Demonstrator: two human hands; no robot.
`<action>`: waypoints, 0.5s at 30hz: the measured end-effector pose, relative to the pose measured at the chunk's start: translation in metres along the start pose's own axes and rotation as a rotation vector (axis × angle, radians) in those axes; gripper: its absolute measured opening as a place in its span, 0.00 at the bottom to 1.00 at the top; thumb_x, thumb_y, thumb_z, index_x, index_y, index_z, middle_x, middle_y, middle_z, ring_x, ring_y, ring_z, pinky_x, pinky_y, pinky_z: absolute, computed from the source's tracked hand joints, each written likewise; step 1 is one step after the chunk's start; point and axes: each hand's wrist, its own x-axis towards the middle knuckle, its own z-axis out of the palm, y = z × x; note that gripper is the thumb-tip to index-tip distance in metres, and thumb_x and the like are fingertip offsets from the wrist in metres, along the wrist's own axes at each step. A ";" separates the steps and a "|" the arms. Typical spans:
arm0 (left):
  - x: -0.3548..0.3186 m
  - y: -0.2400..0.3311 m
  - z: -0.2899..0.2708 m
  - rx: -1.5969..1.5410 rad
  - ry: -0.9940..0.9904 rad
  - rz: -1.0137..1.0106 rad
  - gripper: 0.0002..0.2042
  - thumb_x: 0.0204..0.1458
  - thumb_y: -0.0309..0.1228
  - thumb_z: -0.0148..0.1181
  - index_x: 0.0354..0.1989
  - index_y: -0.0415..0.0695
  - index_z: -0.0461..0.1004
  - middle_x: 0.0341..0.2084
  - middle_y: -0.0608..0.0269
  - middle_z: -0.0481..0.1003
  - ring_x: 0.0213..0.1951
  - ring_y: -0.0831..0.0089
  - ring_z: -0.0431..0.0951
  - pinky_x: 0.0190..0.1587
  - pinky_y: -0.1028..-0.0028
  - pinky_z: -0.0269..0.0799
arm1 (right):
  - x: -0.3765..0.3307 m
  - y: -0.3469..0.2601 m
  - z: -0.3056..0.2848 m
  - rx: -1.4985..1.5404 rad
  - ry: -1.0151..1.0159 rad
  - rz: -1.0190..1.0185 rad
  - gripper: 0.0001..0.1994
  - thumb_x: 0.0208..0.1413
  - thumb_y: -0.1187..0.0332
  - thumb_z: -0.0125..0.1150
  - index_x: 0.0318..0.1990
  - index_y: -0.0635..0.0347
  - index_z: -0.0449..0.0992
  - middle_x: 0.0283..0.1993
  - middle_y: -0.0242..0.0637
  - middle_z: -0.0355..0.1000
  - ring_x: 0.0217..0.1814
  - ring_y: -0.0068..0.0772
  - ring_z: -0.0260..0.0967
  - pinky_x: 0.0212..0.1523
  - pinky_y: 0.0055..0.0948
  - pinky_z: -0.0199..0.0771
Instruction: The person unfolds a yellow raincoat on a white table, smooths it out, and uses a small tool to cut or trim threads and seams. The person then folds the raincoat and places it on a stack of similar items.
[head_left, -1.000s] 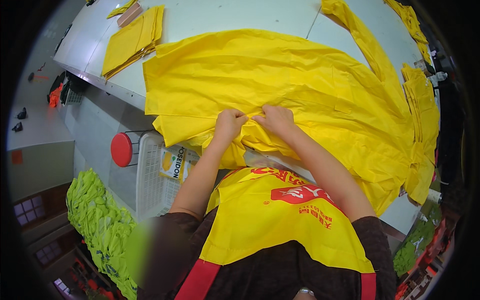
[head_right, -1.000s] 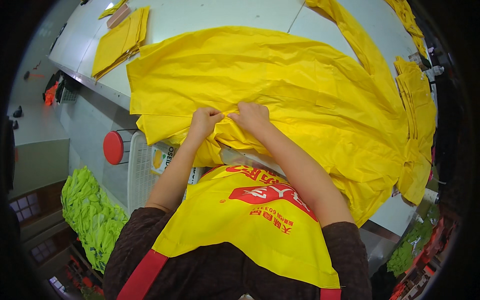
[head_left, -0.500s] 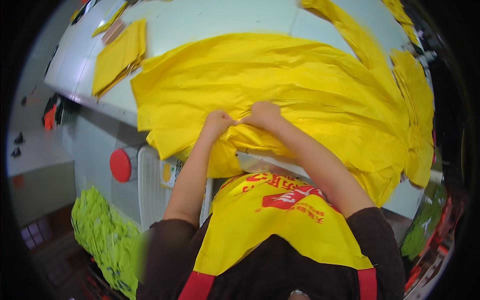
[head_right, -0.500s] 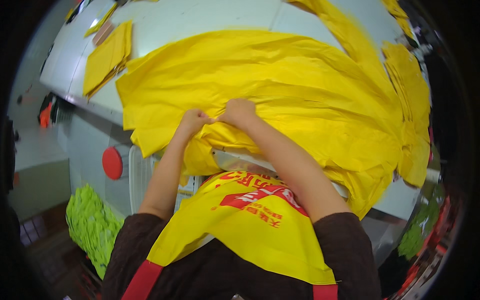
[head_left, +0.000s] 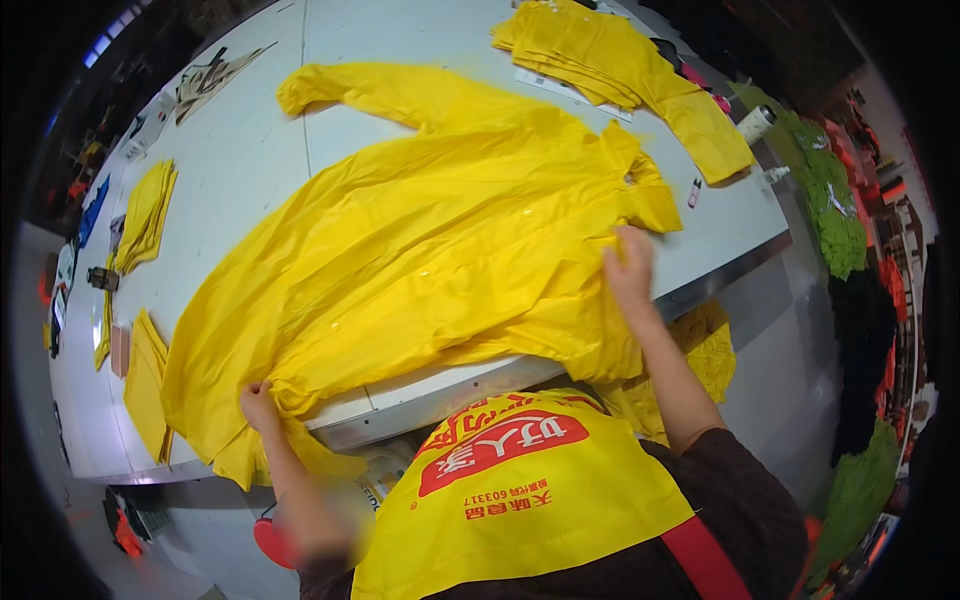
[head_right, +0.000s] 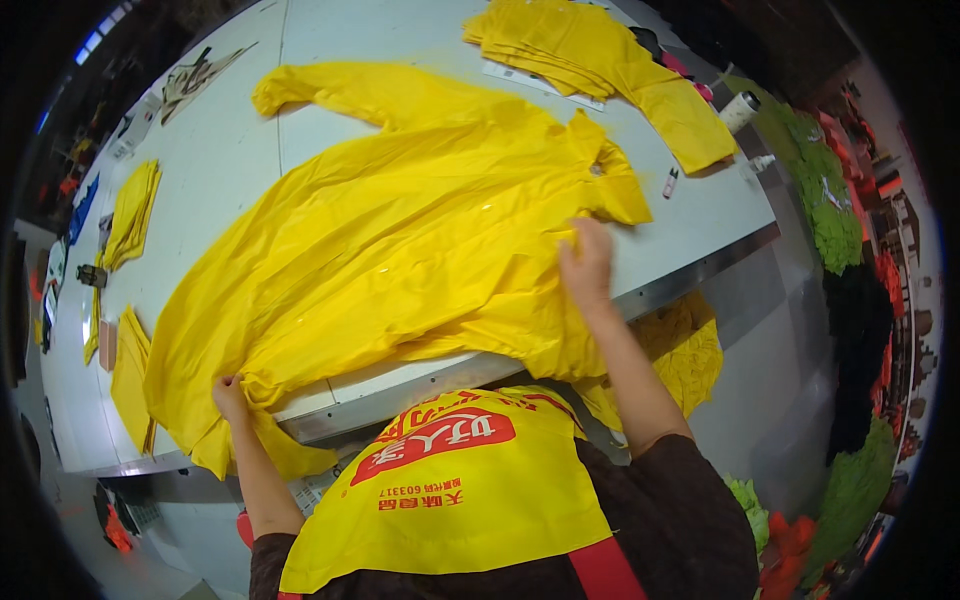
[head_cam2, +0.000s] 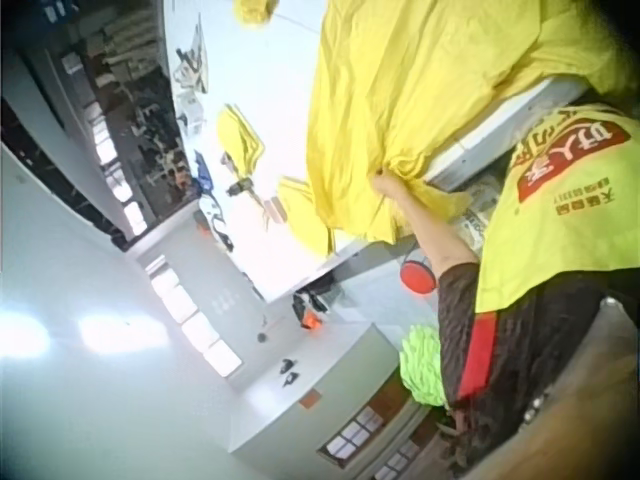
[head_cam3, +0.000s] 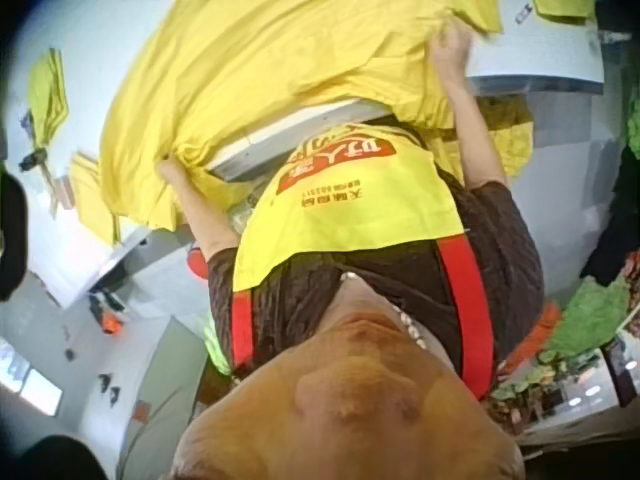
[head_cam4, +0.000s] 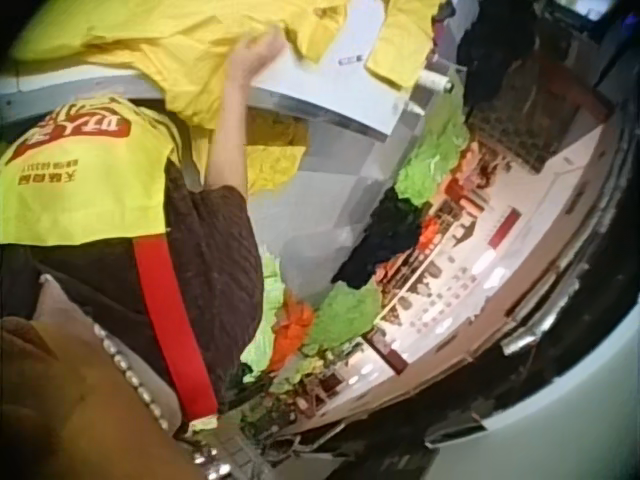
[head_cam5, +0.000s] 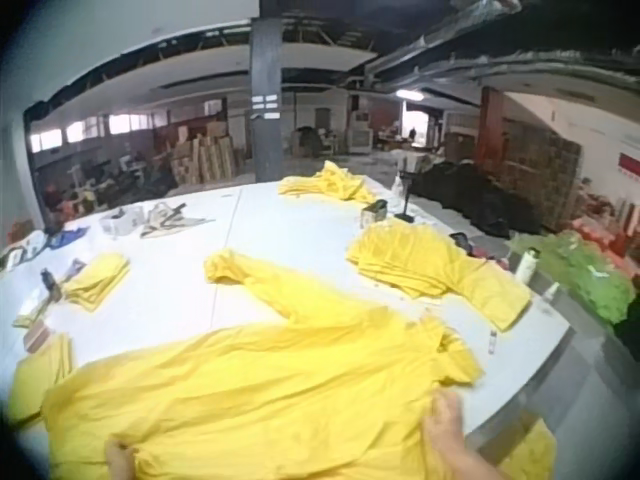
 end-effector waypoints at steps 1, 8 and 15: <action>-0.007 0.020 -0.009 0.142 0.058 -0.037 0.11 0.42 0.29 0.62 0.32 0.34 0.74 0.28 0.53 0.76 0.30 0.63 0.75 0.35 0.68 0.69 | -0.004 0.028 -0.013 0.045 -0.026 0.302 0.19 0.48 0.66 0.59 0.47 0.61 0.68 0.49 0.46 0.65 0.54 0.44 0.60 0.56 0.38 0.57; -0.137 0.234 0.060 -0.791 -0.575 0.388 0.10 0.51 0.28 0.55 0.40 0.38 0.72 0.27 0.63 0.74 0.29 0.76 0.74 0.34 0.76 0.70 | 0.025 0.146 -0.004 1.348 0.179 1.272 0.30 0.50 0.51 0.59 0.56 0.56 0.60 0.50 0.38 0.65 0.51 0.40 0.62 0.50 0.42 0.62; -0.318 0.366 0.098 -0.767 -0.983 0.586 0.32 0.50 0.30 0.57 0.61 0.38 0.49 0.43 0.54 0.68 0.45 0.66 0.69 0.46 0.71 0.67 | 0.110 0.098 -0.003 1.404 0.043 0.839 0.19 0.47 0.69 0.58 0.49 0.60 0.65 0.43 0.37 0.69 0.43 0.37 0.68 0.43 0.33 0.69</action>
